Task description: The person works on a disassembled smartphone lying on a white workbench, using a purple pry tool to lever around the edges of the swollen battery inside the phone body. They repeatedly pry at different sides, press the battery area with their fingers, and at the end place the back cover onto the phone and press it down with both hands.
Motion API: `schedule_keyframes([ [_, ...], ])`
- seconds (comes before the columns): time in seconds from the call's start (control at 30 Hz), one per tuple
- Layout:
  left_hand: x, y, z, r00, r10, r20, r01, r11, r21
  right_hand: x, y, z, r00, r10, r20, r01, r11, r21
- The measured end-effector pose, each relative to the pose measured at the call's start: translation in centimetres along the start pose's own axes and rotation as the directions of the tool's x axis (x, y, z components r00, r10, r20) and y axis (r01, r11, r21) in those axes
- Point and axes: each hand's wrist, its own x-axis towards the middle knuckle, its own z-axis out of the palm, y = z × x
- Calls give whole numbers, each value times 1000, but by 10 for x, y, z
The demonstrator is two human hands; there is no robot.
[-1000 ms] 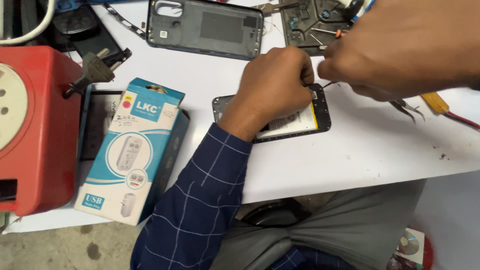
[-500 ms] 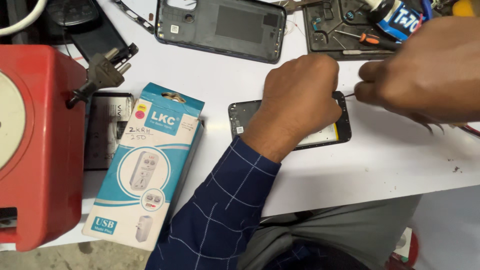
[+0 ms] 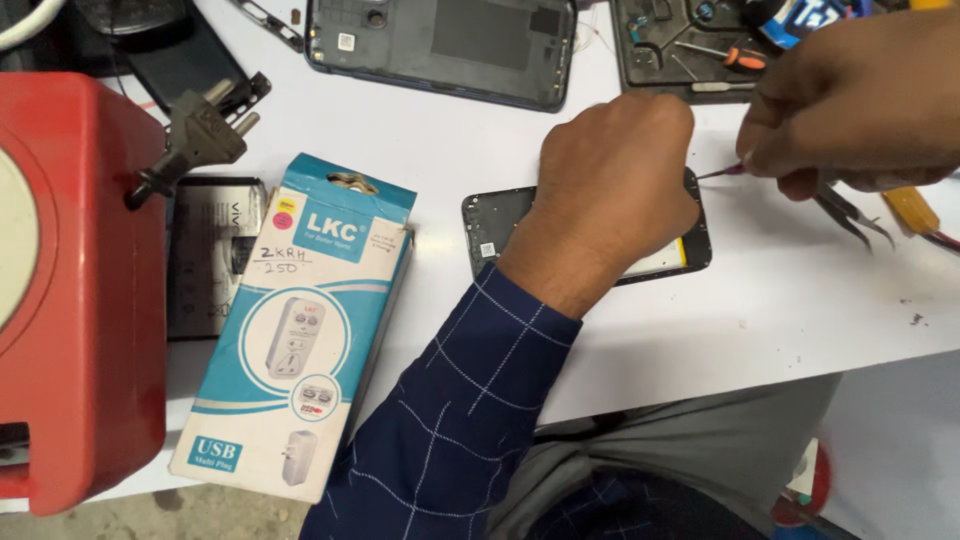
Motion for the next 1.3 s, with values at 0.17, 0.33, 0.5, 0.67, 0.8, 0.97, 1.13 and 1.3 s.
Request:
schedule_keyframes([
  [0.17, 1, -2, -1, 999, 12, -30, -12, 1000, -15, -27, -4, 13, 795, -562, -229, 306, 696, -650],
  [0.33, 2, -2, 0, 999, 14, -33, -15, 999, -33, -24, 5, 4, 557, -769, 313, 384, -96, -918],
  [0.5, 3, 0, 1, 1000, 1, -4, -1, 1000, -11, -18, 8, 12, 760, -567, 318, 378, -12, -926],
  [0.67, 5, 0, 1, 1000, -1, -9, 1, 1000, -20, -4, 18, 14, 667, -726, -168, 428, 558, -711],
  [0.8, 5, 0, 1, 1000, 8, -23, -8, 1000, -14, 21, 17, 1, 921, -380, -87, 365, 919, -146],
  [0.97, 6, 1, 2, 1000, -10, 0, 10, 1000, -13, 16, 6, -3, 998, -56, 23, 52, 989, 137],
  [1.13, 6, 0, 1, 1000, 6, -17, -6, 1000, -10, 1, 12, 12, 932, -311, -185, 244, 918, -313],
  [1.3, 6, 0, 0, 1000, 1, 1, -1, 1000, -4, 0, 29, 17, 526, -849, -53, 364, 281, -888],
])
